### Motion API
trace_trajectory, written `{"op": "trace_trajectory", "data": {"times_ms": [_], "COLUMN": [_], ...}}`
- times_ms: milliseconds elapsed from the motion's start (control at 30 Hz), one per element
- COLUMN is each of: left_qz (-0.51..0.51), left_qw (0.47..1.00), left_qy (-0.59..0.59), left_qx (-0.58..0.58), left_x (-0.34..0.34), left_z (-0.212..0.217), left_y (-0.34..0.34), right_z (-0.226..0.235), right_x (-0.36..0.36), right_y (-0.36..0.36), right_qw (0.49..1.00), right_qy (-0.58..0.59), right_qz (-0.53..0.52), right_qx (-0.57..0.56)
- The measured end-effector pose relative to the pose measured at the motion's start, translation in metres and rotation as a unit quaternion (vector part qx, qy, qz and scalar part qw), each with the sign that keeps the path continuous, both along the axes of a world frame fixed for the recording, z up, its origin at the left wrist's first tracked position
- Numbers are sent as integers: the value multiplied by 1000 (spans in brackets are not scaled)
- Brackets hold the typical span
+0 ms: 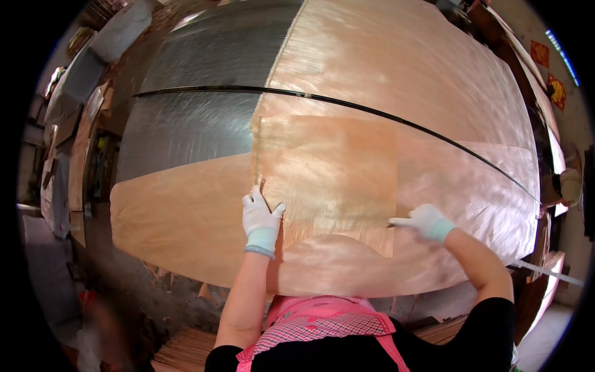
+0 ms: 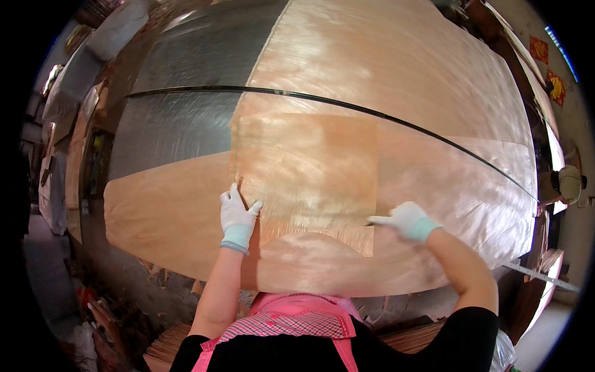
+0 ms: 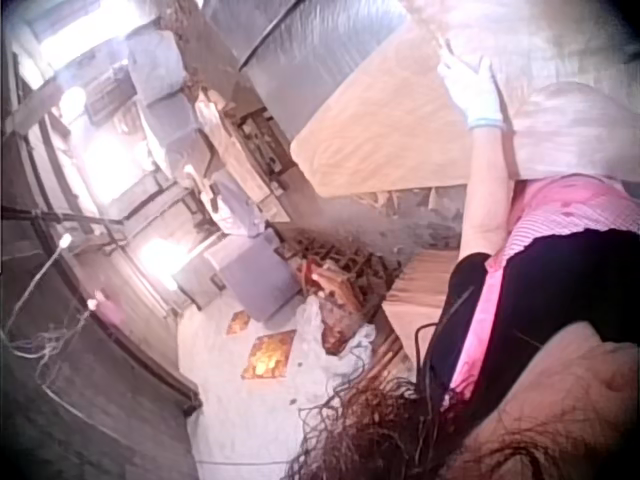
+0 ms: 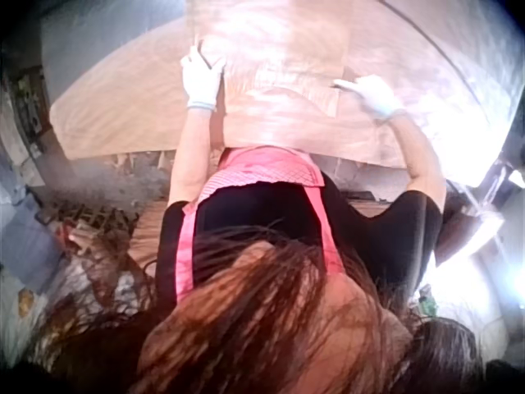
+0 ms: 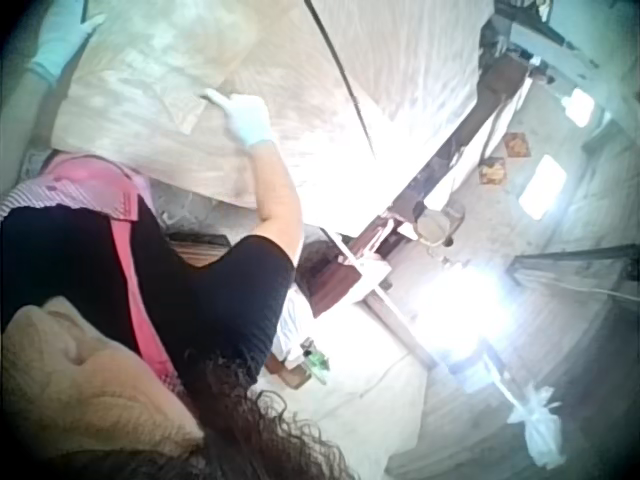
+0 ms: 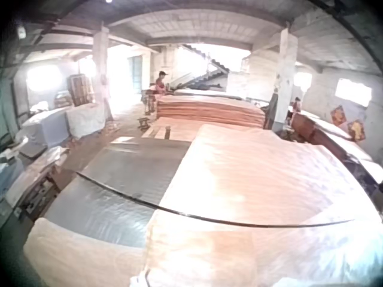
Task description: The person puts on gloves, aligns a small piece of wood veneer over a larger sheet, and secures it with pieces of tape before moving the large sheet onto a stack.
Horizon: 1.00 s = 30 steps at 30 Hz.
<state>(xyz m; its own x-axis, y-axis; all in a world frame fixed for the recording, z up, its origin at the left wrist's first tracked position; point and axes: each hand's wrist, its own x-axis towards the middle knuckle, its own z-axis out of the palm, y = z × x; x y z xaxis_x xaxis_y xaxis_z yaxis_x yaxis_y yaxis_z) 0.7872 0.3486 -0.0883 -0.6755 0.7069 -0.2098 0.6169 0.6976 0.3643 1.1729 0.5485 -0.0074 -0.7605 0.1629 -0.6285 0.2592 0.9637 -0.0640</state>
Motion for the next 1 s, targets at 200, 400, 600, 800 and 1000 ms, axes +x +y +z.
{"op": "trace_trajectory", "data": {"times_ms": [200, 400, 600, 800, 1000], "left_qz": [41, 89, 68, 65, -111], "left_qw": [999, 995, 996, 997, 993], "left_qy": [-18, -53, -63, -50, 25], "left_qx": [-30, 7, 0, -12, 44], "left_x": [1, -6, -8, -10, 28], "left_z": [15, 20, 20, 18, 18], "left_y": [7, 7, 9, 7, 51], "right_z": [10, -22, -52, -38, -44], "right_x": [-59, -247, -313, -248, -201], "right_y": [17, -15, -32, 20, 34], "right_qw": [955, 970, 926, 973, 973], "right_qy": [293, 235, 328, 214, 223], "right_qz": [15, 39, 182, 80, 32], "right_qx": [-40, -50, -49, 6, 58]}}
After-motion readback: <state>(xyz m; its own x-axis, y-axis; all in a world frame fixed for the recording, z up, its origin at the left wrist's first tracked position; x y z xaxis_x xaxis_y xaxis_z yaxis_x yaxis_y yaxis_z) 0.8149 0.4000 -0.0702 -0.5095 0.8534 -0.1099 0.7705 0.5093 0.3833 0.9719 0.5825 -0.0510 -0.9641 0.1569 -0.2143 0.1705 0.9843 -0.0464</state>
